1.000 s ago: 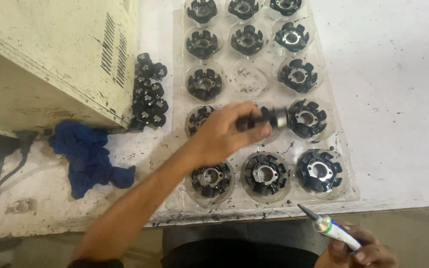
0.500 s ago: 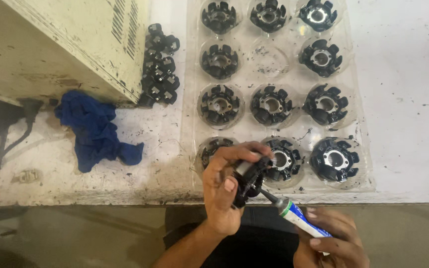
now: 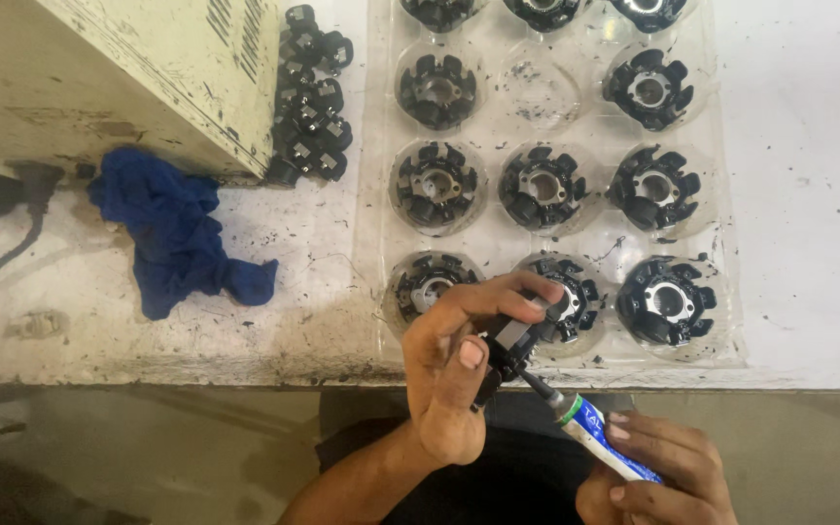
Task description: The person holds a tube of adhesive and squeezes it onto the hub of small black rotor components one at a time, picking each part from a plastic tray, treating it, and placing it back. They occasionally reposition the trays on the workbench to reach more parts.
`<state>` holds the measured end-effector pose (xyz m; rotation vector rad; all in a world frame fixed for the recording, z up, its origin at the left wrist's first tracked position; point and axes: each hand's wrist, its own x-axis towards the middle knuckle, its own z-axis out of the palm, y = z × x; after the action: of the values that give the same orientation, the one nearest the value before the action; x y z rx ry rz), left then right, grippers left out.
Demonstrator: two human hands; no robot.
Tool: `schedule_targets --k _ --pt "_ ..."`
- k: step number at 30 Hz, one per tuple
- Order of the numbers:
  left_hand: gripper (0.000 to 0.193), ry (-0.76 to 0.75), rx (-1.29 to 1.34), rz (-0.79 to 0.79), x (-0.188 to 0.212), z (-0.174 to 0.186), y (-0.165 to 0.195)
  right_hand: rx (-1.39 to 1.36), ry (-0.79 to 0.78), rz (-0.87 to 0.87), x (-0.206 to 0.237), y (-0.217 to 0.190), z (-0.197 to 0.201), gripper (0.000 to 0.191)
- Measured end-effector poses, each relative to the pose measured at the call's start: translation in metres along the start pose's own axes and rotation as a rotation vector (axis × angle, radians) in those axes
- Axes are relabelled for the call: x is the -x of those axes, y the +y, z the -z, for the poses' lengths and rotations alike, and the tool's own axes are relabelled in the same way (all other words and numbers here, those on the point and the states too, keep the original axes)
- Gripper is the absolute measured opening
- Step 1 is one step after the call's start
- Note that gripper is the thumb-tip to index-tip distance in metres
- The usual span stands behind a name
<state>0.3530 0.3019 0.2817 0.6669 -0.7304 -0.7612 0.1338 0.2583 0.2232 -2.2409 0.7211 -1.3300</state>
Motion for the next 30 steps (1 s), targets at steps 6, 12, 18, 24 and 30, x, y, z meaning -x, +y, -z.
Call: schedule_targets --k 6,12,18,24,30 --pt "0.047 0.027 0.058 0.043 -0.003 0.0 -0.004 0.008 -0.119 -0.036 -0.011 -0.005 0.01 0.042" --pt "0.048 0.048 0.117 0.058 -0.004 0.002 -0.005 0.04 -0.043 -0.076 -0.008 -0.011 0.003 0.04" --pt "0.047 0.114 0.268 0.101 -0.002 0.002 -0.01 0.065 -0.032 -0.084 -0.011 -0.014 0.003 0.039" --pt "0.045 0.323 0.738 0.218 0.001 -0.006 -0.022 0.024 -0.055 -0.123 -0.008 -0.01 0.009 0.037" --pt "0.048 0.411 0.834 0.288 0.008 -0.009 -0.024 0.015 0.028 -0.169 -0.029 -0.018 -0.001 0.038"
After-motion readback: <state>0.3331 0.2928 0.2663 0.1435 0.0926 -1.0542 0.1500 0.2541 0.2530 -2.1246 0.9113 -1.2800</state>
